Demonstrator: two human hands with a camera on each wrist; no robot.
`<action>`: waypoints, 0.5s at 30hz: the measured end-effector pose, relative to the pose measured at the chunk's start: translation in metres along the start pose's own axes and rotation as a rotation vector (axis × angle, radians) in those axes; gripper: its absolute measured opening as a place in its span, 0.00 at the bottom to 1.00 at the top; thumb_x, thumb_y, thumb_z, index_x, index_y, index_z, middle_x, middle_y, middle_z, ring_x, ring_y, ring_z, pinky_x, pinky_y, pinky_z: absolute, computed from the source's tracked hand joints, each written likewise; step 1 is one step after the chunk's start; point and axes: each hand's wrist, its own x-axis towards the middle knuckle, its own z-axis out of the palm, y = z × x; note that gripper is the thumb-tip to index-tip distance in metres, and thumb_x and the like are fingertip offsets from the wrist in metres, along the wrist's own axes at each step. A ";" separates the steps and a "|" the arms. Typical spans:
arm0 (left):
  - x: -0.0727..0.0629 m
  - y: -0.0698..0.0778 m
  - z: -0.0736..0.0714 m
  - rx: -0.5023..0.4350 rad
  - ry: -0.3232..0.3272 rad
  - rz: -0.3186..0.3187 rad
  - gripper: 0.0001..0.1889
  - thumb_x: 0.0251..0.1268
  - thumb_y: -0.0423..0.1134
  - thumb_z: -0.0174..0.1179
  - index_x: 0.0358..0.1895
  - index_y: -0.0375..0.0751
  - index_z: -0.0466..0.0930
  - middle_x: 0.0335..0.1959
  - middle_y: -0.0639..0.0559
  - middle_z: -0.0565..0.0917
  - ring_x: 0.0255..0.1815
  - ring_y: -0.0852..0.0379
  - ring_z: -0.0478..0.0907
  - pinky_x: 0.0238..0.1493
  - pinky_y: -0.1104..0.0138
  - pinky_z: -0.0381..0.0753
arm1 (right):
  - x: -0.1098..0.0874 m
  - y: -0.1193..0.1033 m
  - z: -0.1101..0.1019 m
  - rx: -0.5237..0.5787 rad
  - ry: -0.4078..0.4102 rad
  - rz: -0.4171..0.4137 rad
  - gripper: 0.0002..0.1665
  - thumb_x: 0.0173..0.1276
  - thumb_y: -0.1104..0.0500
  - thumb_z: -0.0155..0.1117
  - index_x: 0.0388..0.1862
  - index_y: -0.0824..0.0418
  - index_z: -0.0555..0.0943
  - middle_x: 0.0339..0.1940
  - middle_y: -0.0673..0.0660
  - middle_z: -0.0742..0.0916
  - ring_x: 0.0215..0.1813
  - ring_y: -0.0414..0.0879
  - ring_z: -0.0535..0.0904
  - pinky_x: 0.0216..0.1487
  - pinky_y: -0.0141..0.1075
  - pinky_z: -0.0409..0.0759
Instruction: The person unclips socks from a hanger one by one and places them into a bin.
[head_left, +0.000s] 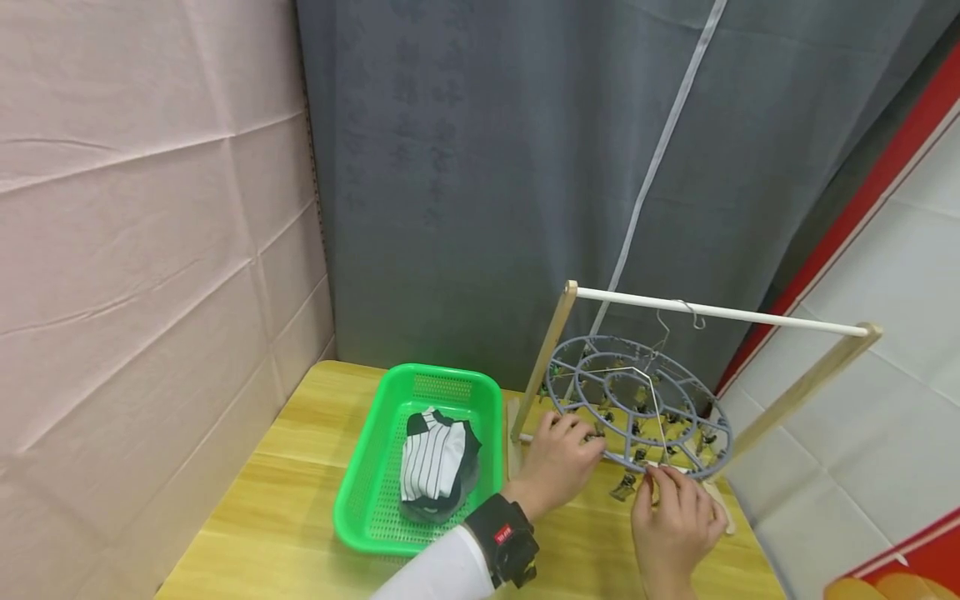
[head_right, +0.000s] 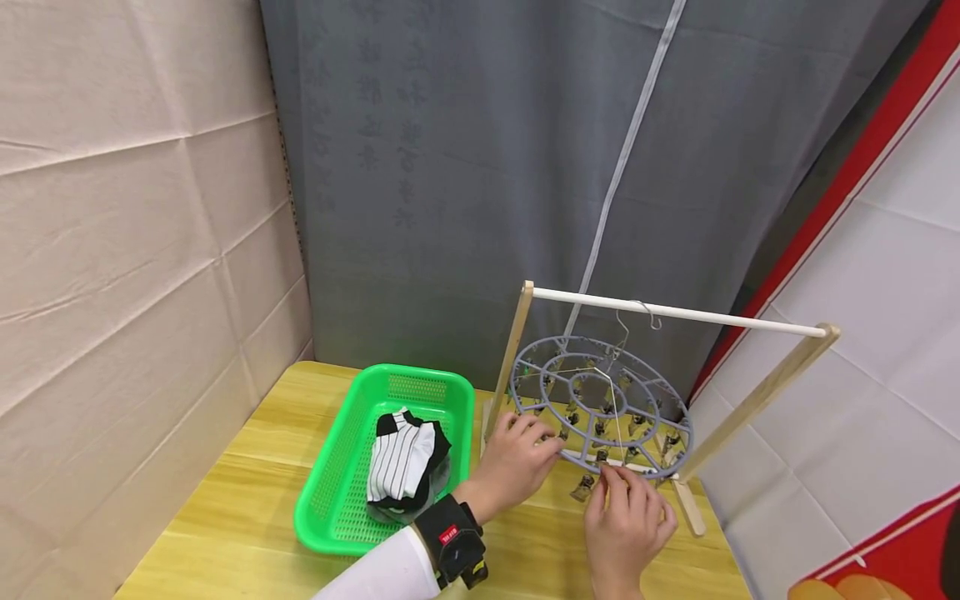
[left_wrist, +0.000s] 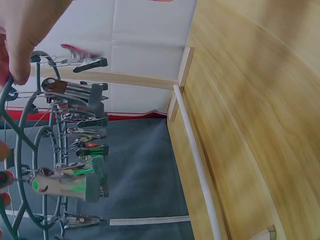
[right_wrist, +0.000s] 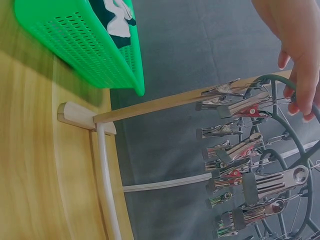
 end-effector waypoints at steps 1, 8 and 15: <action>-0.001 -0.001 -0.001 -0.016 -0.006 0.000 0.06 0.63 0.51 0.61 0.42 0.63 0.83 0.45 0.65 0.85 0.50 0.63 0.79 0.50 0.66 0.72 | 0.000 0.001 0.000 0.001 -0.005 0.002 0.04 0.49 0.70 0.66 0.27 0.67 0.84 0.31 0.64 0.87 0.36 0.61 0.77 0.45 0.55 0.62; -0.027 -0.030 -0.016 -0.075 -0.108 -0.083 0.22 0.69 0.54 0.53 0.64 0.59 0.74 0.69 0.51 0.74 0.69 0.53 0.71 0.65 0.57 0.72 | -0.002 0.006 -0.001 0.013 -0.008 0.049 0.03 0.49 0.72 0.65 0.26 0.69 0.84 0.32 0.65 0.87 0.37 0.62 0.77 0.46 0.53 0.61; -0.076 -0.083 -0.033 -0.209 -0.106 -0.294 0.19 0.72 0.50 0.49 0.60 0.52 0.77 0.66 0.48 0.76 0.69 0.48 0.71 0.65 0.49 0.71 | -0.001 0.004 -0.001 0.062 0.022 0.082 0.07 0.52 0.65 0.63 0.28 0.68 0.84 0.33 0.66 0.86 0.37 0.64 0.75 0.54 0.39 0.60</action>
